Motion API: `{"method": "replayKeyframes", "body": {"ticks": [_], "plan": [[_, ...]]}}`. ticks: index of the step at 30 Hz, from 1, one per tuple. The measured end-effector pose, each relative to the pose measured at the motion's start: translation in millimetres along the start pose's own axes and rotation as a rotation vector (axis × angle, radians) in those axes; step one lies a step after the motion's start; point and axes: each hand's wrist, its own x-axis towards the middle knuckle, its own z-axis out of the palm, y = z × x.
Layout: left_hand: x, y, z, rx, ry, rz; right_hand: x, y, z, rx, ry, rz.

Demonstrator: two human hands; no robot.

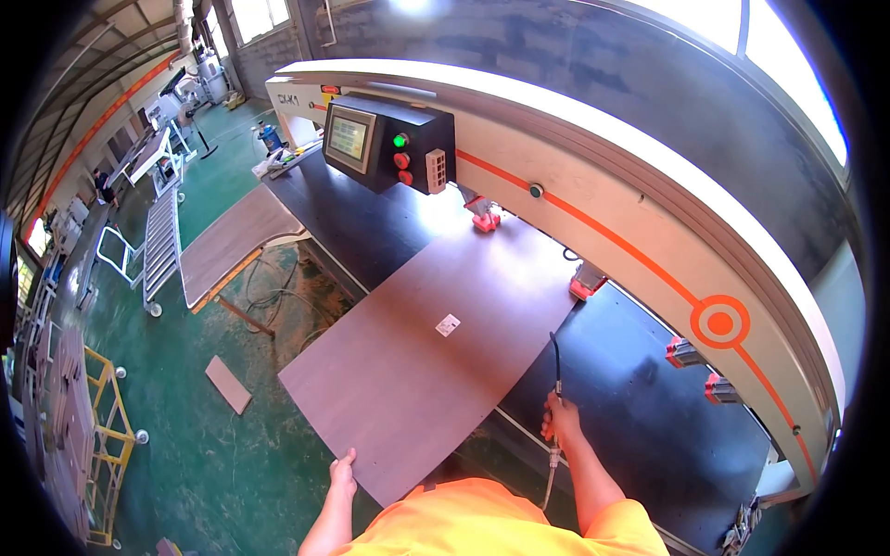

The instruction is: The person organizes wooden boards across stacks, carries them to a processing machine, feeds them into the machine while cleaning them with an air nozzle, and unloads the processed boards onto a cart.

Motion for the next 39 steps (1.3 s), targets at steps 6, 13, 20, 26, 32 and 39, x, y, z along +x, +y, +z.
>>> {"method": "replayKeyframes", "body": {"ticks": [6,13,20,26,32,39], "plan": [[21,-11,-10,-0.035,-0.074,-0.024,-3,0,2,0.01,0.002,-0.003],[32,-7,-10,-0.062,-0.07,-0.051,0,2,-1,-0.001,0.002,0.001],[44,-5,-8,-0.034,-0.033,-0.012,-3,0,0,0.012,0.028,-0.014],[50,-4,-9,-0.036,-0.048,-0.014,-26,-12,28,-0.217,-0.02,-0.03],[46,-1,-7,-0.035,-0.037,-0.012,-33,13,29,-0.515,-0.058,-0.115],[48,-3,-8,-0.051,-0.008,0.014,-26,12,-28,-0.183,0.155,0.044]]}}
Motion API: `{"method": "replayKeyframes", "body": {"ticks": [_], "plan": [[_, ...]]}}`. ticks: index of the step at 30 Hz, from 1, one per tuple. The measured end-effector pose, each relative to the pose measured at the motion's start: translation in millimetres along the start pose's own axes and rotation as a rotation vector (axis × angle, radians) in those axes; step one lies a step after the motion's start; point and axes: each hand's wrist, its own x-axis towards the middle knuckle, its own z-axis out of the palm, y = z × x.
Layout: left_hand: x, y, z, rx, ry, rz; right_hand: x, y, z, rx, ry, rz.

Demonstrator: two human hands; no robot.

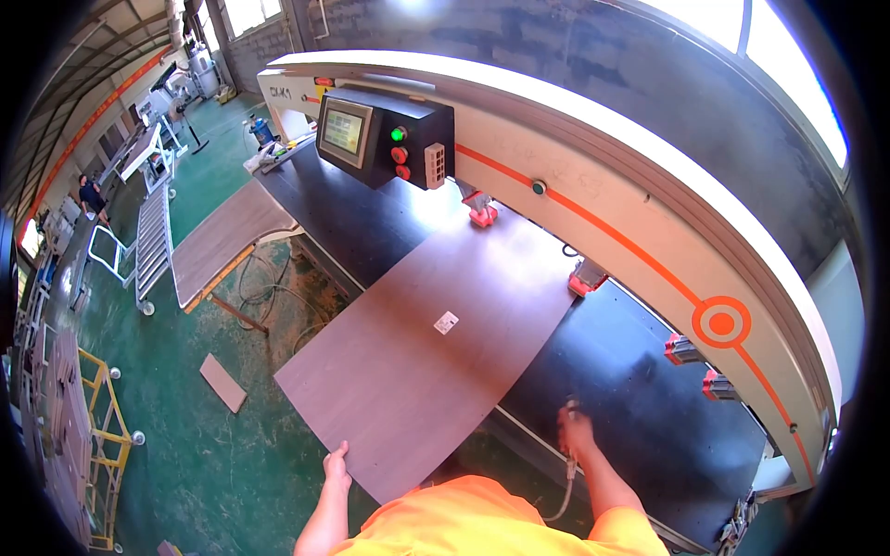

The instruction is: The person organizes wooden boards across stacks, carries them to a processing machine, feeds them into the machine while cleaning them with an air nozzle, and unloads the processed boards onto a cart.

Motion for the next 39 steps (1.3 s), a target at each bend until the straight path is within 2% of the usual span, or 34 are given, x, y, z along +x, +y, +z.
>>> {"method": "replayKeyframes", "body": {"ticks": [1,3,4,7,10,12,13,14,15,16,17,18,19,20,22,23,24,27,29,34,39], "plan": [[0,-1,0,-0.003,-0.002,-0.006,-13,2,3,-0.127,-0.165,-0.044],[0,2,0,-0.009,-0.007,-0.014,-27,-3,5,-0.268,-0.331,-0.029],[-1,4,1,-0.01,-0.011,-0.028,-14,6,-1,-0.294,-0.241,-0.074],[-2,8,0,-0.025,-0.026,-0.047,35,16,-32,-0.094,0.029,0.043],[2,5,0,-0.035,-0.026,-0.028,84,25,-73,0.03,0.076,0.005],[-3,7,2,-0.013,0.017,-0.021,207,97,-140,-0.371,0.234,-0.226],[2,3,1,-0.023,0.021,-0.023,173,74,-127,-0.813,0.21,-0.381],[0,3,2,-0.059,0.03,-0.022,146,57,-118,-1.441,0.328,-0.56],[5,2,-2,-0.047,0.043,-0.017,102,27,-102,-1.86,0.519,-0.749],[2,7,-6,0.066,0.088,0.01,120,25,-87,-1.2,0.621,-0.647],[17,-1,-16,0.09,0.138,0.041,149,46,-77,-0.555,0.607,-0.484],[0,19,-17,-0.031,0.113,0.054,186,82,-69,-0.723,0.64,-0.955],[-3,39,-29,-0.011,0.143,0.079,136,61,-18,-0.667,0.623,-0.818],[-8,54,-43,0.019,0.166,0.092,200,101,-25,-0.217,-0.067,-0.397],[3,69,-83,0.05,0.196,0.133,79,88,77,-0.625,-0.119,-1.031],[6,85,-105,0.04,0.207,0.154,33,70,131,-0.637,-0.287,-0.97],[0,109,-126,0.042,0.221,0.202,6,51,183,-0.614,-0.437,-0.809],[-2,173,-197,0.063,0.229,0.301,-58,-8,316,-0.448,-0.681,-0.473],[0,210,-250,0.107,0.27,0.34,-96,-34,388,-0.34,-0.767,-0.372],[0,284,-379,0.567,0.475,0.346,-201,-59,549,-0.101,-0.869,-0.198],[-9,355,-515,0.519,0.523,0.313,-297,-69,664,0.059,-0.879,-0.062]]}}
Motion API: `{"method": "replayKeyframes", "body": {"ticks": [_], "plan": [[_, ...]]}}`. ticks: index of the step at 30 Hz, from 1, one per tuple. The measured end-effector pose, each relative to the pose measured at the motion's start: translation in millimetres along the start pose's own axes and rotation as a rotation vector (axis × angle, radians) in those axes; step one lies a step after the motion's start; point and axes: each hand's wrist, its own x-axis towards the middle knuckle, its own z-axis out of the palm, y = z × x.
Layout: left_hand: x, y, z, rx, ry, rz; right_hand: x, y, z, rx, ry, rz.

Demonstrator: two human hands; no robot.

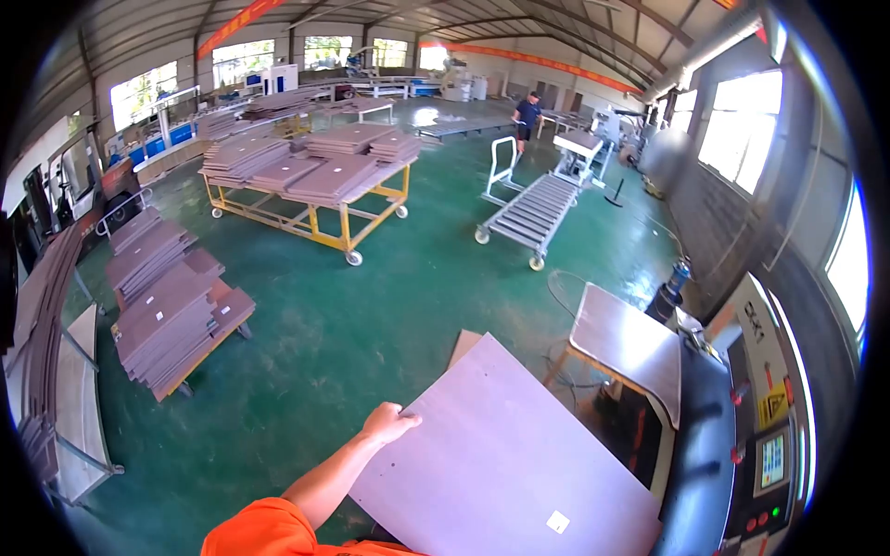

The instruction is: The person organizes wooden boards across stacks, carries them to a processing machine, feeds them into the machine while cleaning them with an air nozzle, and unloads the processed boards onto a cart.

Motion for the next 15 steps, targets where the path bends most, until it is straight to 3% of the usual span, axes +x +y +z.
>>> {"method": "replayKeyframes", "body": {"ticks": [8,15], "plan": [[138,-32,-127,-0.344,0.188,0.032,73,39,148,0.236,0.106,0.094],[297,-39,-245,-0.636,0.45,0.034,231,60,292,0.328,0.195,0.259]]}}
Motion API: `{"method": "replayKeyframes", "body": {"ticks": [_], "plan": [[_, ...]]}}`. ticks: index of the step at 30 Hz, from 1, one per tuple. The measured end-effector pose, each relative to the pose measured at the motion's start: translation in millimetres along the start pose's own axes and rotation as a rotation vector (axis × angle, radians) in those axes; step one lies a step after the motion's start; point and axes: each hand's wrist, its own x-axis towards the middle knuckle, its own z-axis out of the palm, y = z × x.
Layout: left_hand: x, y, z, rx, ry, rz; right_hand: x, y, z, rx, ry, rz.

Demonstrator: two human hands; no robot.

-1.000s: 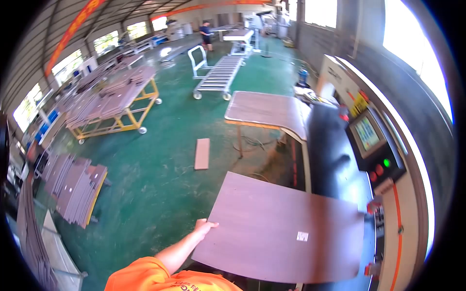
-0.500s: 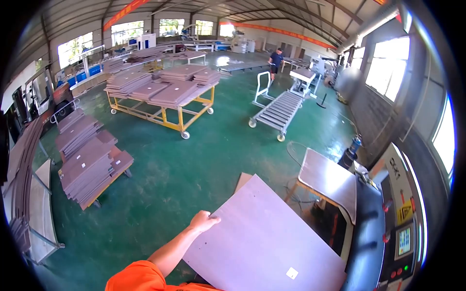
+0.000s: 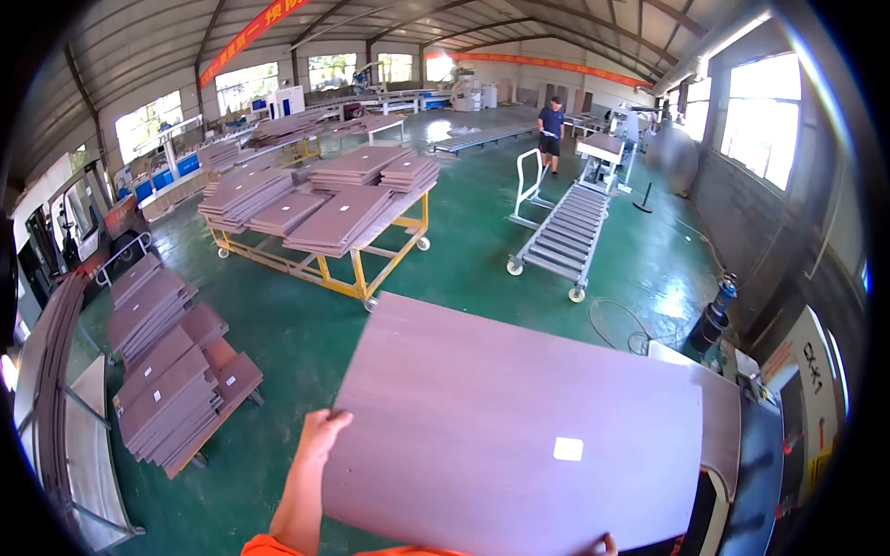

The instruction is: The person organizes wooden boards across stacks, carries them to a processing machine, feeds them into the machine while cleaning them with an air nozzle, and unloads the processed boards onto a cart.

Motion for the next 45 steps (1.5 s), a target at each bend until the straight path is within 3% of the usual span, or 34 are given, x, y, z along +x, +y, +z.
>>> {"method": "replayKeyframes", "body": {"ticks": [3,7,10,13,15,19,22,27,28,36,39,40,45], "plan": [[68,23,-24,-0.008,0.167,0.01,52,7,104,-0.036,-0.018,0.051],[160,17,-56,-0.198,0.321,-0.069,99,34,283,-0.318,-0.166,-0.052],[243,11,-63,-0.178,0.469,-0.07,121,89,416,-0.005,-0.513,-0.104],[346,-3,-72,-0.194,0.528,-0.084,187,126,528,-0.208,-0.611,-0.035],[410,-5,-64,-0.204,0.566,0.011,197,140,596,-0.241,-0.618,0.0],[542,33,-44,-0.175,0.55,-0.175,232,161,736,-0.308,-0.597,0.008],[645,32,-29,-0.115,0.552,-0.164,264,181,837,-0.285,-0.538,0.002],[811,42,30,-0.247,0.547,-0.161,407,204,978,-0.326,-0.582,0.05],[841,51,44,-0.254,0.569,-0.168,403,213,1029,-0.278,-0.509,0.009],[1037,63,99,-0.295,0.763,-0.26,504,237,1340,-0.596,-0.678,-0.005],[1107,99,121,-0.3,0.865,-0.216,539,277,1445,-0.632,-0.75,0.005],[1139,90,115,-0.303,0.871,-0.294,548,295,1482,-0.627,-0.774,0.009],[1297,59,94,-0.313,0.951,-0.297,587,370,1653,-0.664,-0.876,0.08]]}}
